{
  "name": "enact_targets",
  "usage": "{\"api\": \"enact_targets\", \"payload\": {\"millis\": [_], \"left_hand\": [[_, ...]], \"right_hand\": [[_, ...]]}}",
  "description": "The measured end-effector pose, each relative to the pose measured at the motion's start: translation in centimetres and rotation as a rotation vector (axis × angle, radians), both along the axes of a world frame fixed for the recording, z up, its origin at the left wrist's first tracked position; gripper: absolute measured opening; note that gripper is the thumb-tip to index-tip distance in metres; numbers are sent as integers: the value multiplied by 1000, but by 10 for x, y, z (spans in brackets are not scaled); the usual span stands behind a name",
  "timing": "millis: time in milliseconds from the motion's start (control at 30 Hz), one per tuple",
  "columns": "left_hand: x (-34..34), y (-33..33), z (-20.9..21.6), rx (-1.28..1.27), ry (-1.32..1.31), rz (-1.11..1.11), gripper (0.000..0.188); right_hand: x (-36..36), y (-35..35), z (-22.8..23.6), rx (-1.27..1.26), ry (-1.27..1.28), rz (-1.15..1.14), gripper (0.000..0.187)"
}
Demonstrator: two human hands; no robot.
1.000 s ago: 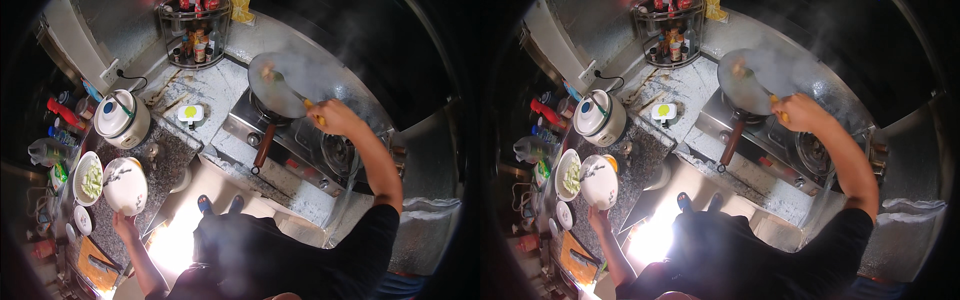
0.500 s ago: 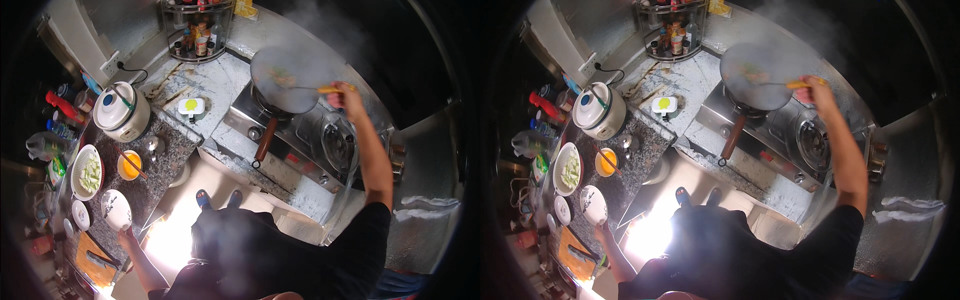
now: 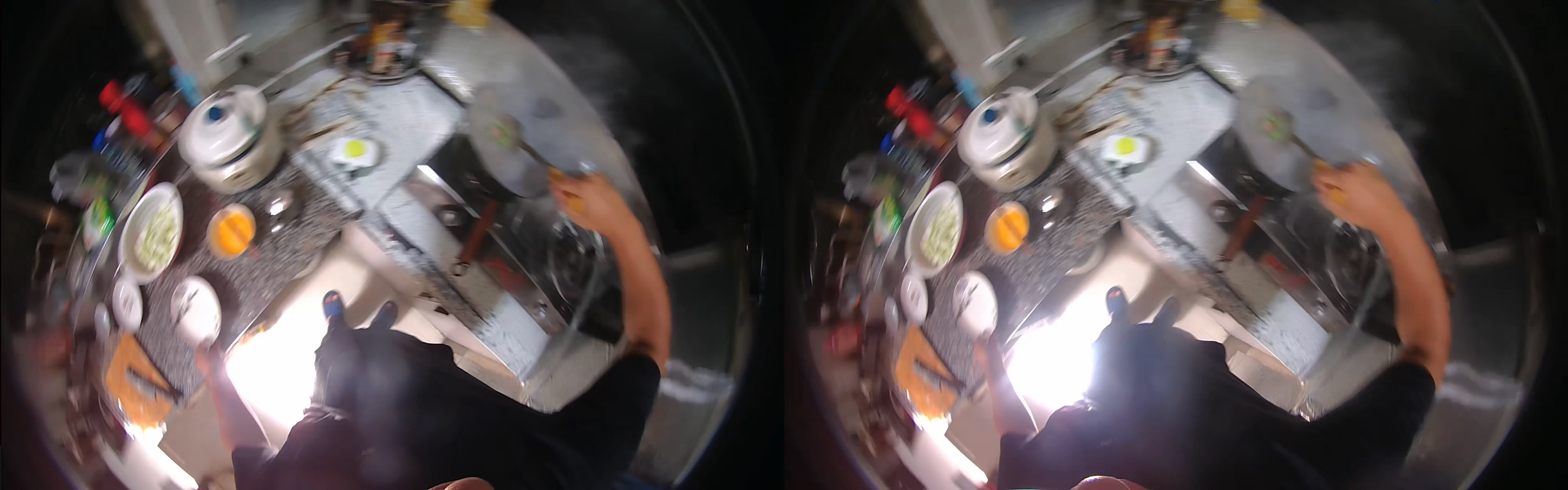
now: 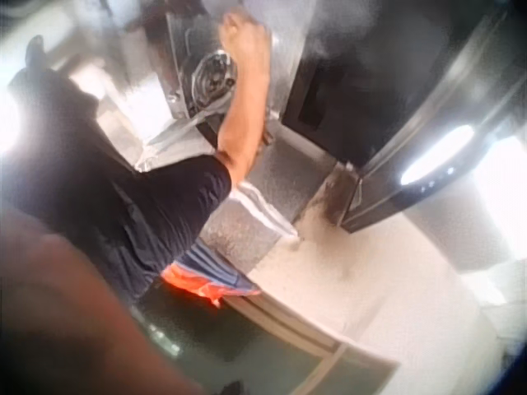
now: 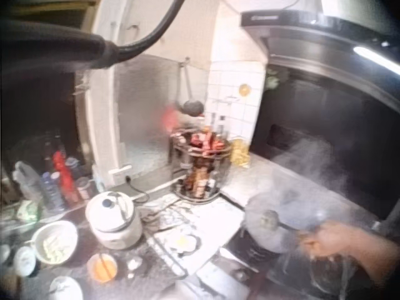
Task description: The person stir-fries meat and vegetables in a wok, adds seasoning from a packet, and serves the dish onto a plate. They then place the plate on a dining table and return to the kitchen to wash the wok and utensils in the sink.
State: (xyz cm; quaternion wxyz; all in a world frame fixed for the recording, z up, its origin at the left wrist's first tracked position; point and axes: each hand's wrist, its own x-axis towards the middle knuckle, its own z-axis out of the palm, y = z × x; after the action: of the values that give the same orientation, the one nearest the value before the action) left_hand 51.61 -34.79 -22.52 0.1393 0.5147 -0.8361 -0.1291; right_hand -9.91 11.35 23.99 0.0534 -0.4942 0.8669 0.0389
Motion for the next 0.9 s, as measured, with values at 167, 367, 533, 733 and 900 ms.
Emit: {"api": "enact_targets", "payload": {"millis": [167, 367, 533, 733, 900], "left_hand": [[-70, -4, 43, 50, -81, 56, 35], [-45, -15, -5, 6, 61, 131, 28], [-44, -27, -13, -23, -151, 84, 47], [-73, -17, 46, 98, -17, 58, 53], [-73, -15, 41, 261, 264, 256, 46]], "right_hand": [[-26, 145, 9, -603, -474, -725, 24], [-65, 149, -32, -988, -901, -827, 23], [-59, 100, -56, -1346, -921, -957, 25], [-16, 83, 35, -750, -579, -1023, 23], [-37, 73, -42, -876, -526, -884, 18]]}}
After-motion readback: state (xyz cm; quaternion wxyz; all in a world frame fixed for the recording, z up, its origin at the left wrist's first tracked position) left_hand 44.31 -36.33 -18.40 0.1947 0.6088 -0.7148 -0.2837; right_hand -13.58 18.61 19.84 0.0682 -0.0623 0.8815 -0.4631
